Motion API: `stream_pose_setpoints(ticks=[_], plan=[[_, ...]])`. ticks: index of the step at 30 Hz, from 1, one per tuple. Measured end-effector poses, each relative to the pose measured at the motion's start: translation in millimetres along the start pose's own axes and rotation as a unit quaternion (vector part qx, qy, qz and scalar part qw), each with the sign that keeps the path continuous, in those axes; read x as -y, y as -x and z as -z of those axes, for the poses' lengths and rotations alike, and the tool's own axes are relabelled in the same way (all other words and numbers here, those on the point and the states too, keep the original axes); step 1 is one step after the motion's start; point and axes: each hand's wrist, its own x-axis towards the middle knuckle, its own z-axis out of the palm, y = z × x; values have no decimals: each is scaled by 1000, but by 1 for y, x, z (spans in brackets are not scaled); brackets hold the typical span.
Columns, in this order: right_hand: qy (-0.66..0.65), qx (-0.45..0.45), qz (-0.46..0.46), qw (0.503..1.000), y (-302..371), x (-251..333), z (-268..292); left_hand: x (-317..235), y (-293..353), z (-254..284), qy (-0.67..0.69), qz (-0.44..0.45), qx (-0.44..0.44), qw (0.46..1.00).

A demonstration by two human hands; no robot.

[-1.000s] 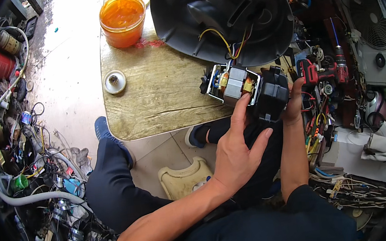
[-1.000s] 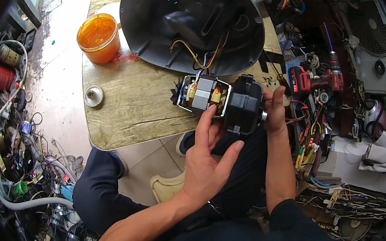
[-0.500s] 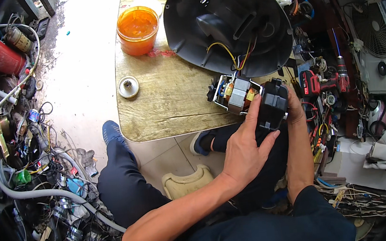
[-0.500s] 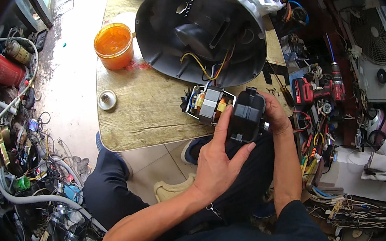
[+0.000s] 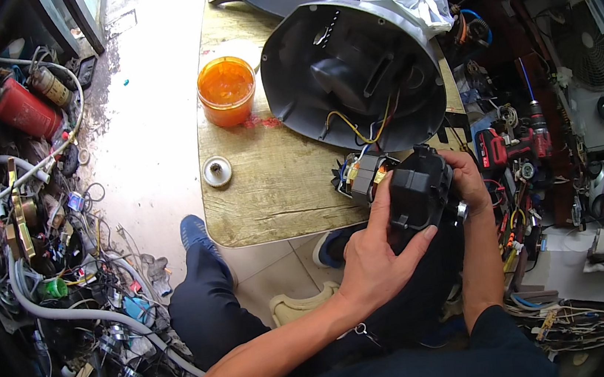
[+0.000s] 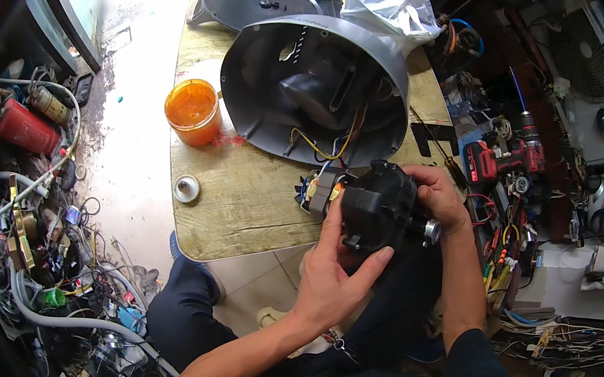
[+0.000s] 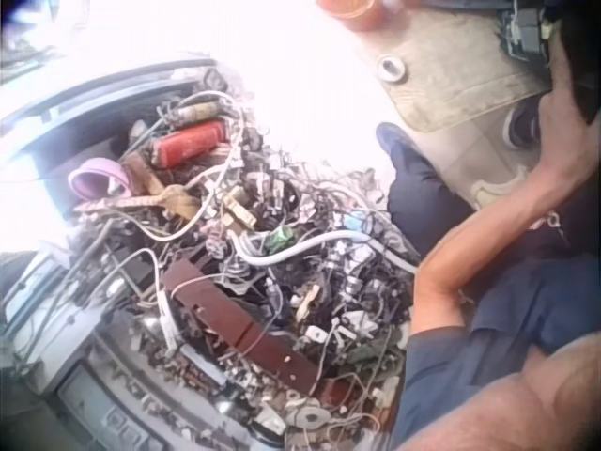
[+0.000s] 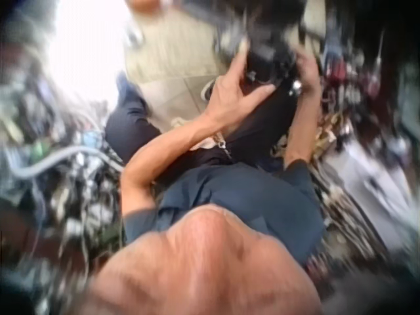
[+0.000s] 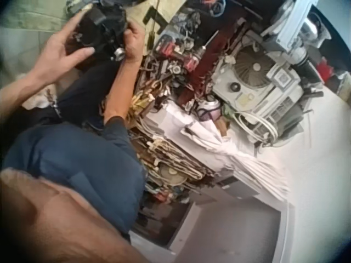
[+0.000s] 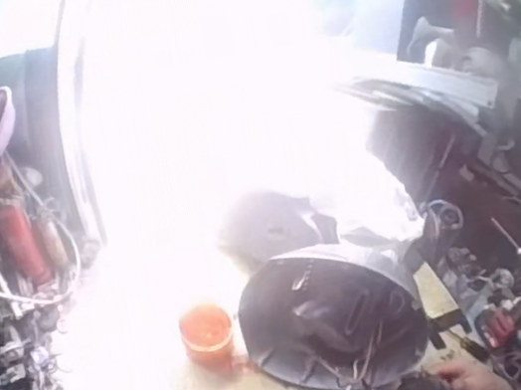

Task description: The person disassembles a black plastic housing, removes screws with a power drill, and inspects the internal motor and wiring. They then reassemble the housing and place it into a larger gray Maxidea appliance casing.

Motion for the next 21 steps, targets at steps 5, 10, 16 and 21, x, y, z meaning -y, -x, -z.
stream_pose_setpoints(ticks=[5,10,16,21], plan=[[-42,14,32,998,4,32,-24,-10,-3,11,91,5,9,996],[17,35,78,996,5,56,-36,-16,-7,28,79,-8,-43,996],[4,27,149,988,-1,79,-62,-40,-10,48,176,32,-58,982],[41,15,137,990,-9,98,-77,-41,-19,59,187,66,-46,979]])
